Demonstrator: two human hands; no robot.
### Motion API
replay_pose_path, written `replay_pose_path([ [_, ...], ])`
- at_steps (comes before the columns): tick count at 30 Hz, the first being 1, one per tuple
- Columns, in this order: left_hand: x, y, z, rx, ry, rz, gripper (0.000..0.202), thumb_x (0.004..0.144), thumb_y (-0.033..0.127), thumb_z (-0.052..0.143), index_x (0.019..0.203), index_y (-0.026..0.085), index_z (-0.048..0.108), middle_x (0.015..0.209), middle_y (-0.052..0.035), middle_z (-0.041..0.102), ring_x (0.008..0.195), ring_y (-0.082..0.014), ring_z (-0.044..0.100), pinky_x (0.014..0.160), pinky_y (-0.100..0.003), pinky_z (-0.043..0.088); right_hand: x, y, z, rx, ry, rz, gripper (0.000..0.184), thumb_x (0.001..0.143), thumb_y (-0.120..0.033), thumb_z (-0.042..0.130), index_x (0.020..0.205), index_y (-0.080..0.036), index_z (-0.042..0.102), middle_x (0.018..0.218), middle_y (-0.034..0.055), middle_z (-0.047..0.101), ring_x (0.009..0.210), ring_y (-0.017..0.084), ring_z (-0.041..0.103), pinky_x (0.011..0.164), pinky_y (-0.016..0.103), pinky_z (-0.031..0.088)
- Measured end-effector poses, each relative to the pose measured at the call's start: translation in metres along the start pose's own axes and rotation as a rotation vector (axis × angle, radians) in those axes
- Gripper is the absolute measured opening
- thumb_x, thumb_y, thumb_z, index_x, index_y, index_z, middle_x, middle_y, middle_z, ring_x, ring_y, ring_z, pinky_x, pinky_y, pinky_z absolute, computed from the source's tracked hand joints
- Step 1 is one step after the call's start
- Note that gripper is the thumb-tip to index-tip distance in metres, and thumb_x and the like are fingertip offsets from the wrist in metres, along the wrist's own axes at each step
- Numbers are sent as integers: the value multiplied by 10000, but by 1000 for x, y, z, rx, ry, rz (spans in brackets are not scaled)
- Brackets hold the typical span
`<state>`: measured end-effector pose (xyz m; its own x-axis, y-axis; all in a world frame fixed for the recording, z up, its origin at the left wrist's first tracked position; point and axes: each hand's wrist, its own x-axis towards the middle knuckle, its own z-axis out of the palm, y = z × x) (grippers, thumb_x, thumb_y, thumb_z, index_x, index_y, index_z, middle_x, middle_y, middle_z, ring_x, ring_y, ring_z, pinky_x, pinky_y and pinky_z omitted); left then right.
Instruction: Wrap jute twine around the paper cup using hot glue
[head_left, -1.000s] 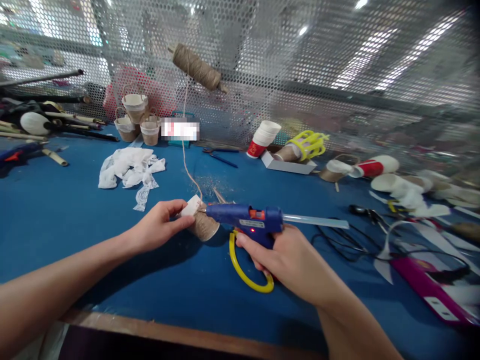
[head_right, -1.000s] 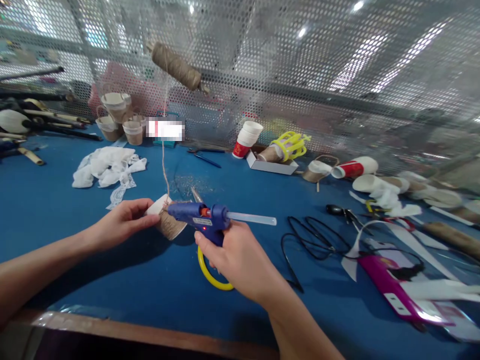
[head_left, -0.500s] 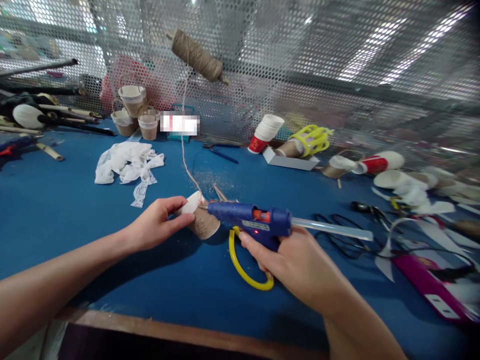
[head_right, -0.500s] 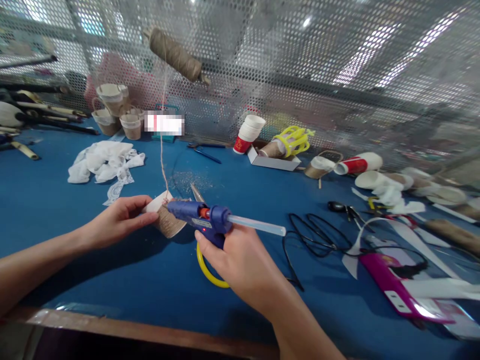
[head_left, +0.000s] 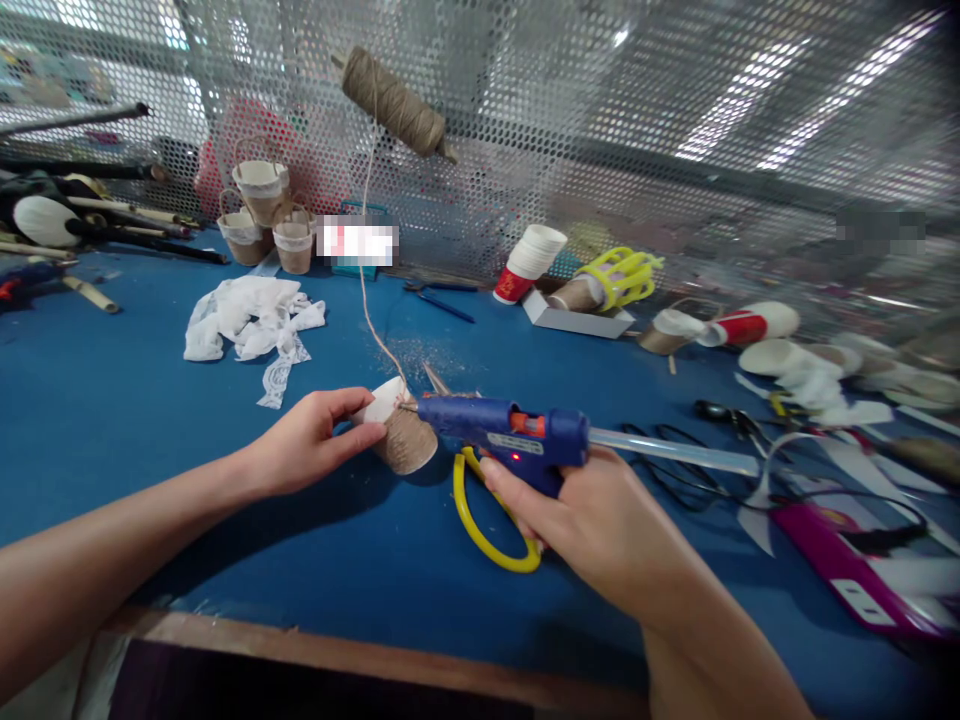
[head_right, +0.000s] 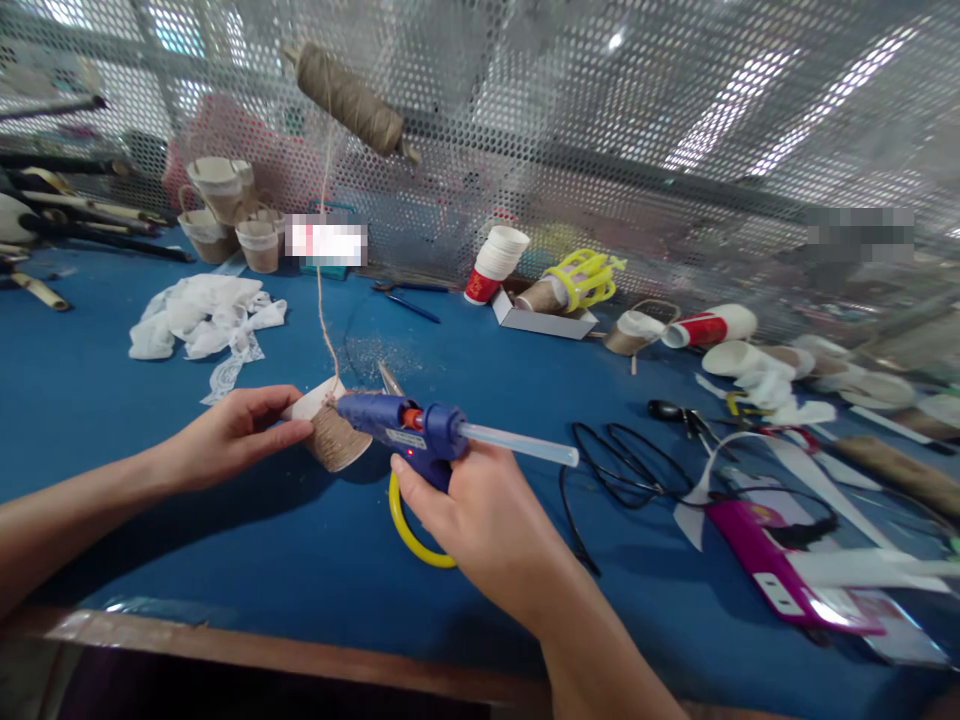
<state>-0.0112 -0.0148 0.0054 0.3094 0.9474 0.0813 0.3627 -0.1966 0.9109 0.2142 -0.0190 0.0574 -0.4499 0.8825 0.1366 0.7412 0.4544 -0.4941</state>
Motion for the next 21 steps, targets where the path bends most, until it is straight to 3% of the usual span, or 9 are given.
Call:
replay_pose_path([
  [13,0,-2,-2,26,-9,1,219,794,337,475,789,140,571,716,-24,550,666,-149,494,611,-240,409,-1,-1,-2,-7,14,33,247,764,-302,500,528,-235,533,349,-37,476,439,144,544,437,239,416],
  [21,0,1,-1,19,-10,5,204,795,326,479,770,143,566,711,-21,547,661,-147,483,605,-235,399,0,-2,-1,17,-22,11,362,766,-282,505,417,-234,421,430,-3,538,562,168,592,567,265,464],
])
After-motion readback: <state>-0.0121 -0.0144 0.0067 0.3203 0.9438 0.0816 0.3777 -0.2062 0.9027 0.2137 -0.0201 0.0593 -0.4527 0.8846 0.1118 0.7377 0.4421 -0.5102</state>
